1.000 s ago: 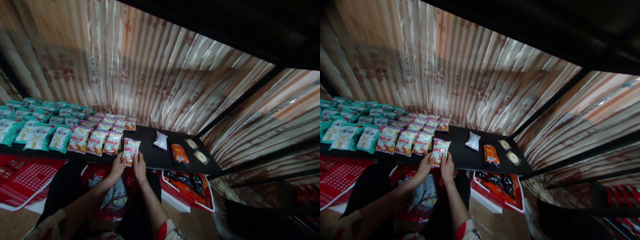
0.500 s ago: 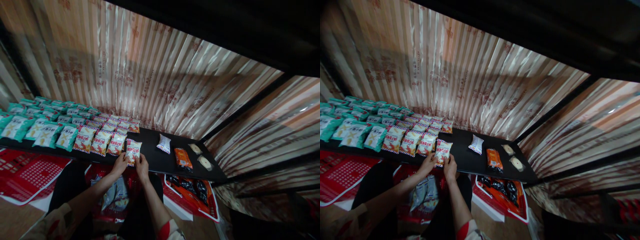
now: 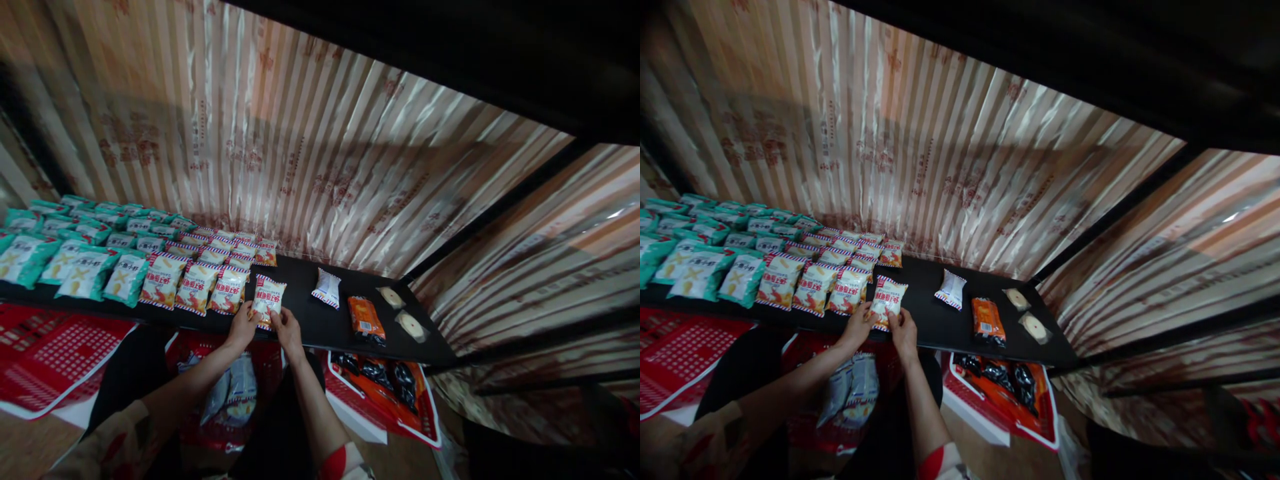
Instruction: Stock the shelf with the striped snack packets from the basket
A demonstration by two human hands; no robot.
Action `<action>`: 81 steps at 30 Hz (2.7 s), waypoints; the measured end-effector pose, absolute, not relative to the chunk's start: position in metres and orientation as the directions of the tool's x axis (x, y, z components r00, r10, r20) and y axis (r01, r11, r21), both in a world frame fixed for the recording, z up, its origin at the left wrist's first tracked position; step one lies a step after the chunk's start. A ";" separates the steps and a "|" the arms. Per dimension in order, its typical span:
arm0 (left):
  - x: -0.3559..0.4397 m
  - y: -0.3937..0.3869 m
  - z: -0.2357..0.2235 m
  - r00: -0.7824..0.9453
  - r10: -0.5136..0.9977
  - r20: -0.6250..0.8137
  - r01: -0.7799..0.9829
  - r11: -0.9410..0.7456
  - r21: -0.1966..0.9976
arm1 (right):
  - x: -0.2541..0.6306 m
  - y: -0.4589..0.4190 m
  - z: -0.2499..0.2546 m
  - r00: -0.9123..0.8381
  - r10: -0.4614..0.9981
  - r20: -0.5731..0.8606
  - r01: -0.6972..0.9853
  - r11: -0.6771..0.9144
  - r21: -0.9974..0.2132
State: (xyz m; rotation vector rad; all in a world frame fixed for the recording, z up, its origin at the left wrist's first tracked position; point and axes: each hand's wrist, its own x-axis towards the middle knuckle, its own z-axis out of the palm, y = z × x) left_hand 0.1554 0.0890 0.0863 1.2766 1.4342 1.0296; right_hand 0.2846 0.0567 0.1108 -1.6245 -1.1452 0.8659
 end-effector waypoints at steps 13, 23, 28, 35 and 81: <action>0.171 0.101 0.100 0.020 0.986 -0.168 0.521 0.133 0.843 | 0.300 0.076 0.101 0.351 0.936 -0.033 0.494 -0.215 -0.842; 0.179 0.111 0.111 0.035 0.999 -0.027 0.795 -0.012 0.606 | 0.300 0.088 0.111 0.368 0.930 -0.019 0.578 -0.244 -0.779; 0.184 0.119 0.107 0.011 0.999 0.047 0.845 -0.034 0.533 | 0.300 0.100 0.105 0.381 0.924 0.021 0.594 -0.227 -0.772; 0.191 0.131 0.093 -0.013 0.996 0.092 0.812 -0.044 0.583 | 0.300 0.115 0.105 0.399 0.917 0.012 0.637 -0.268 -0.723; 0.197 0.172 0.079 0.015 0.985 0.172 0.737 -0.127 0.663 | 0.298 0.193 0.114 0.379 0.925 -0.016 0.674 -0.288 -0.680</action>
